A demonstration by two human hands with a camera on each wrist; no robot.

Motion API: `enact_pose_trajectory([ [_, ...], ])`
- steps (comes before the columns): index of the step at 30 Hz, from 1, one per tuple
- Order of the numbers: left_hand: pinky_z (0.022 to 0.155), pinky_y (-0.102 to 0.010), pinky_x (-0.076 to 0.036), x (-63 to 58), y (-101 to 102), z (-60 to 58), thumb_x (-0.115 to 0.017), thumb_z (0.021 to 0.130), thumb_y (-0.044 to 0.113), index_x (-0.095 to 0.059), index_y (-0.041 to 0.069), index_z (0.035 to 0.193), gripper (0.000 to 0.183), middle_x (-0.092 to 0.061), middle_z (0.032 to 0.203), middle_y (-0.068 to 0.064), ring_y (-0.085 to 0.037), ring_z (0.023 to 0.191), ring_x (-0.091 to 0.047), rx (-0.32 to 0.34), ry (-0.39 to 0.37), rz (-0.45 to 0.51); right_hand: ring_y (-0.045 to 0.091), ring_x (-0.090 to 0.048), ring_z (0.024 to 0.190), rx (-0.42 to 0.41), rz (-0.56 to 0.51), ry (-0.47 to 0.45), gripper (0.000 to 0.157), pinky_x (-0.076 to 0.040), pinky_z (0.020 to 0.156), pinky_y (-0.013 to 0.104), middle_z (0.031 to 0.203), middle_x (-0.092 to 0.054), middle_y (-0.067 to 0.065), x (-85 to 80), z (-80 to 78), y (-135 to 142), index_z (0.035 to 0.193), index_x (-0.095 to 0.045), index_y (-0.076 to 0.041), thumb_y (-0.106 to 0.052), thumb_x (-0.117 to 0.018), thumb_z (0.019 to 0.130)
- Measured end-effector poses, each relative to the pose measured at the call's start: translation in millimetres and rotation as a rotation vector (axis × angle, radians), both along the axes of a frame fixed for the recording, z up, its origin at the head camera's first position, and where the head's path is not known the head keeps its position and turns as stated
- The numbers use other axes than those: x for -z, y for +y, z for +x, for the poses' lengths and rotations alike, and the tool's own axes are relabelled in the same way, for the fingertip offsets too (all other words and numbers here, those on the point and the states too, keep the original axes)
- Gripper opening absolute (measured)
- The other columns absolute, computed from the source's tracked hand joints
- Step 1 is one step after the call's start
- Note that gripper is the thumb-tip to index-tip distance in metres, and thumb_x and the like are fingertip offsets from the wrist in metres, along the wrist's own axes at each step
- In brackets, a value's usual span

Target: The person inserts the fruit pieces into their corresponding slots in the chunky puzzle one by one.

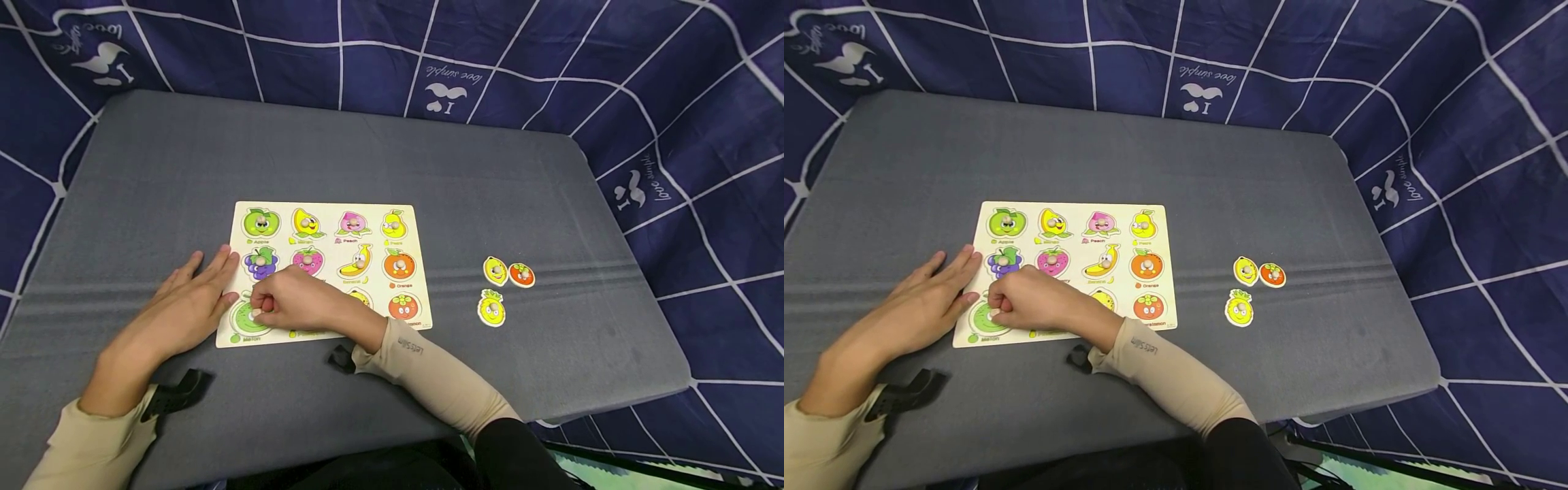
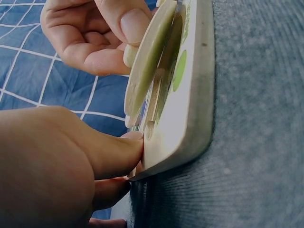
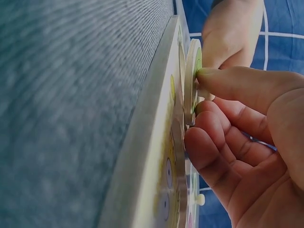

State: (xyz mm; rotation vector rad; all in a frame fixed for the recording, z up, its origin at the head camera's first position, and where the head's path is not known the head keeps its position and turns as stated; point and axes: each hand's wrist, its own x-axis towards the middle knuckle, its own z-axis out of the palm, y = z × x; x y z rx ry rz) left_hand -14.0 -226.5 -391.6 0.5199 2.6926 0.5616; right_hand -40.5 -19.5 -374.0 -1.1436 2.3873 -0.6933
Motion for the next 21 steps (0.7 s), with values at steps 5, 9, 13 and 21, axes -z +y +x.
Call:
enact_pose_trajectory([
  [5,0.105,-0.076,-0.007,-0.1,-0.3,0.4,-0.049,0.105,0.019,-0.018,-0.005,0.154,0.063,-0.010,0.160,-0.027,-0.061,0.140,-0.004,0.003,0.002,0.006,-0.003,-0.049,0.067,-0.006,0.006,0.017,0.006,-0.038,0.064,0.009,0.075,-0.060,-0.010,-0.5,1.2,-3.1,0.086,-0.070,-0.013,-0.017,-0.072,0.090],
  [9,0.105,-0.076,-0.008,0.1,-0.8,0.6,-0.048,0.105,0.020,-0.018,-0.005,0.154,0.063,-0.011,0.160,-0.028,-0.062,0.139,-0.006,0.008,0.009,0.007,-0.002,-0.049,0.066,-0.010,0.012,0.019,0.007,-0.038,0.063,0.009,0.074,-0.059,-0.009,-0.8,1.5,-5.3,0.086,-0.069,-0.013,-0.017,-0.072,0.091],
  [13,0.105,-0.076,-0.009,0.2,-0.9,0.7,-0.047,0.105,0.020,-0.018,-0.005,0.154,0.062,-0.011,0.160,-0.027,-0.062,0.139,-0.006,0.010,0.013,0.006,-0.001,-0.049,0.066,-0.012,0.028,0.028,0.007,-0.038,0.063,0.010,0.075,-0.059,-0.009,-0.7,1.7,-6.6,0.087,-0.070,-0.013,-0.018,-0.071,0.092],
  [21,0.104,-0.076,-0.009,-0.6,-0.7,0.0,-0.047,0.105,0.020,-0.018,-0.005,0.154,0.062,-0.010,0.160,-0.028,-0.062,0.139,-0.006,0.010,0.007,0.003,0.000,-0.047,0.065,-0.033,0.037,0.065,0.008,-0.036,0.061,0.011,0.073,-0.058,-0.008,-1.0,1.4,-9.7,0.086,-0.069,-0.012,-0.018,-0.070,0.092],
])
